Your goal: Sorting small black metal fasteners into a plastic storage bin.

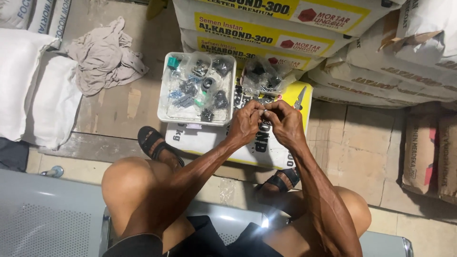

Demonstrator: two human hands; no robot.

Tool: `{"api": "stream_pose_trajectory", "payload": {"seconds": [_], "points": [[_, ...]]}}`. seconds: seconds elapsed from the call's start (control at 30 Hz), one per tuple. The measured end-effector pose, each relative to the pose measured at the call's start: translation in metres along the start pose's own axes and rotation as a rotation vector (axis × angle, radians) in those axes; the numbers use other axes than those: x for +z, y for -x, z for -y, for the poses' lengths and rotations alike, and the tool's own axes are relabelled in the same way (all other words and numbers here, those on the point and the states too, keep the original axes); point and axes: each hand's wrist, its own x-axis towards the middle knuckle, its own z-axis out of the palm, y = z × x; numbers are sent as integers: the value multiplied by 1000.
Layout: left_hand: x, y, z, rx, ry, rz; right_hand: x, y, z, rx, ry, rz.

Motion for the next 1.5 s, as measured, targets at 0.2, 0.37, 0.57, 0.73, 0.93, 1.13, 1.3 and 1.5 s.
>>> {"api": "stream_pose_trajectory", "payload": {"seconds": [0.2, 0.37, 0.57, 0.73, 0.93, 1.13, 1.3, 1.5], "points": [[5, 17, 2, -114, -165, -124, 48, -20, -92, -164, 219, -64], [15, 48, 53, -421, -286, 90, 84, -19, -151, -250, 464, -23], [19, 45, 108, -527, -449, 333, 51, -28, -135, -40, 407, -36], [17, 43, 114, -541, -463, 313, 38, -33, -152, 116, 560, -52], [16, 43, 100, -589, -442, 286, 54, -21, -159, 157, 911, -8], [18, 40, 83, -538, -439, 311, 45, -23, -144, 107, 961, 107], [21, 32, 64, -422, -206, 90, 17, -17, -114, 107, 718, -2], [14, 17, 11, -360, 338, -59, -20, 14, 20, 227, 119, 190]]}}
